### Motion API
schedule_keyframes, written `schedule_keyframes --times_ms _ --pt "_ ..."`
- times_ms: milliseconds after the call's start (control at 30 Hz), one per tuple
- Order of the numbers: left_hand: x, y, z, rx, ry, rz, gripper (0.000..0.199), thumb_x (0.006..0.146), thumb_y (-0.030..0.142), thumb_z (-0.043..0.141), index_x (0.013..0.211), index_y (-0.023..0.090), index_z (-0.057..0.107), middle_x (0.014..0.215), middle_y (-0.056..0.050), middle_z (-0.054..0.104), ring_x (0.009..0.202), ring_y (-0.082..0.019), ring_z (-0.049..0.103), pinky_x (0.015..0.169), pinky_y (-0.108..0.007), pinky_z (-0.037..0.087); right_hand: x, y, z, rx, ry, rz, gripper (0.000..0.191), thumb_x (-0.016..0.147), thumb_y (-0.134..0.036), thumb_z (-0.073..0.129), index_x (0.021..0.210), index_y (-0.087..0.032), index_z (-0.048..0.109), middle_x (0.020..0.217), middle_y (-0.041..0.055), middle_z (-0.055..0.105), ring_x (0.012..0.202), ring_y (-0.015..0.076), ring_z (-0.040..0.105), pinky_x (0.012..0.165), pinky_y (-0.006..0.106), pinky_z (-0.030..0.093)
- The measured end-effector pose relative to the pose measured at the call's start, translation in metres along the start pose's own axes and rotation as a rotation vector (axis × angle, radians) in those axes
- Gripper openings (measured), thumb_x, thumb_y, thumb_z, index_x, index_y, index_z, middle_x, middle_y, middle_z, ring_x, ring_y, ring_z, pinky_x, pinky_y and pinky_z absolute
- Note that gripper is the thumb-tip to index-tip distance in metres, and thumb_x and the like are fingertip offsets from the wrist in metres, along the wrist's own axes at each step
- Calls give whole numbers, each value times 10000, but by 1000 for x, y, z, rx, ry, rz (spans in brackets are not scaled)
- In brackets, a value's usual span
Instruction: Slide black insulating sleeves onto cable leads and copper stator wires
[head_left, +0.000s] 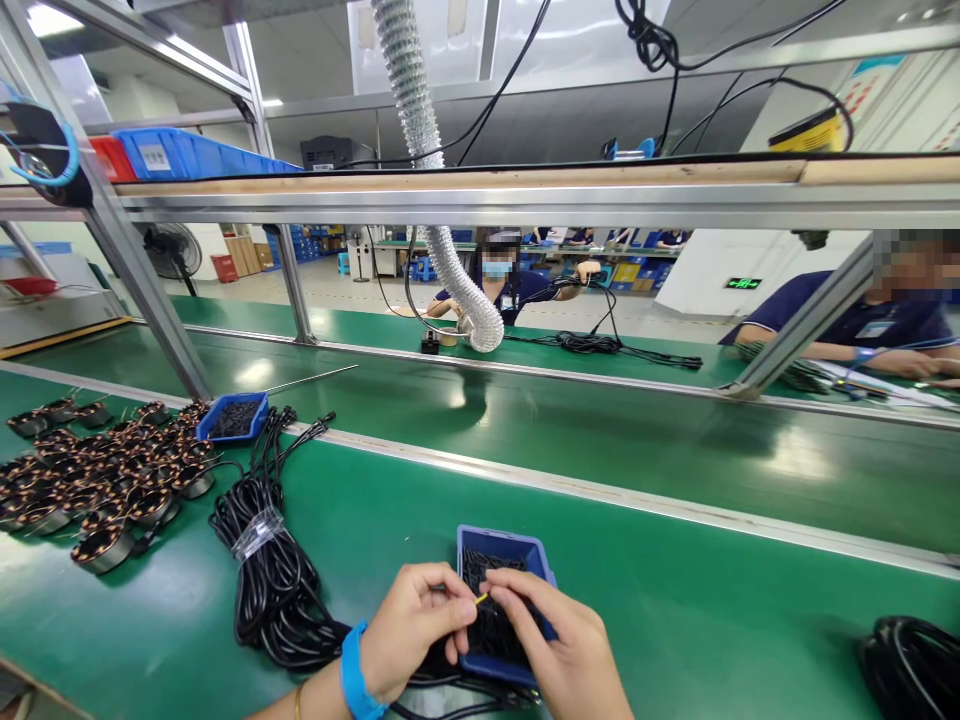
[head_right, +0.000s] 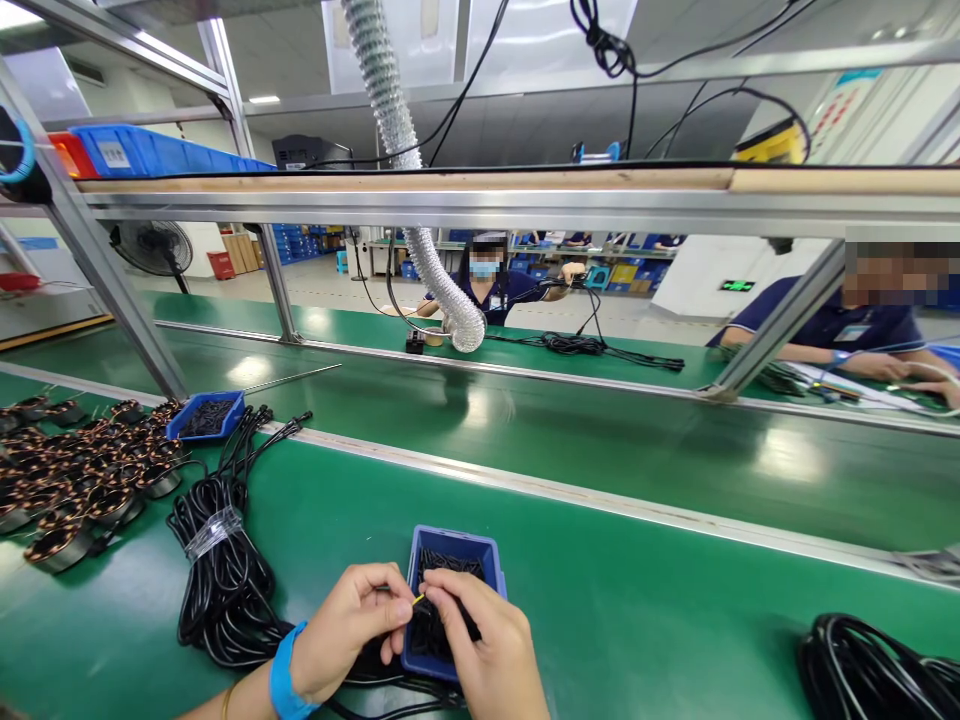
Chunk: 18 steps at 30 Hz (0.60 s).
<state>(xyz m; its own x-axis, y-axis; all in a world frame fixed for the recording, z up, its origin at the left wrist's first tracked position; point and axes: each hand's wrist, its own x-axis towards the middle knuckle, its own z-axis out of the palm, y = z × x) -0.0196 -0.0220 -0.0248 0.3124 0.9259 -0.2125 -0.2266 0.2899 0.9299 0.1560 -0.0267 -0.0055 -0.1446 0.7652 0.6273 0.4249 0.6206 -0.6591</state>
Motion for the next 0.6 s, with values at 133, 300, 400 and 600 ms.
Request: schedule_keyframes --times_ms 133,300,400,600 --pt "0 0 -1 9 -1 27 508 621 582 842 745 133 640 494 15 583 418 -82 493 434 -187 398 3 -2 -2 50 -102 -28 187 959 -182 559 967 -236 738 902 15 778 805 124 746 766 144 571" --pt "-1 0 -1 45 1 30 506 635 589 831 749 135 639 493 10 586 415 -84 492 426 -187 393 3 -3 -4 26 -44 -77 154 938 -167 599 969 -248 726 886 0 775 787 122 745 761 150 577" --pt "-1 0 0 61 2 24 512 629 597 828 740 137 633 492 11 581 415 -88 493 414 -187 391 3 -1 -5 -44 -31 -128 185 945 -161 591 1047 -253 714 915 -7 788 796 119 754 774 149 580" --pt "-1 1 -2 130 -7 23 520 627 616 814 722 141 626 467 43 520 390 -71 444 375 -173 344 5 6 -16 -282 -155 -375 262 997 -132 457 1150 -198 659 999 43 786 936 162 745 796 241 583"
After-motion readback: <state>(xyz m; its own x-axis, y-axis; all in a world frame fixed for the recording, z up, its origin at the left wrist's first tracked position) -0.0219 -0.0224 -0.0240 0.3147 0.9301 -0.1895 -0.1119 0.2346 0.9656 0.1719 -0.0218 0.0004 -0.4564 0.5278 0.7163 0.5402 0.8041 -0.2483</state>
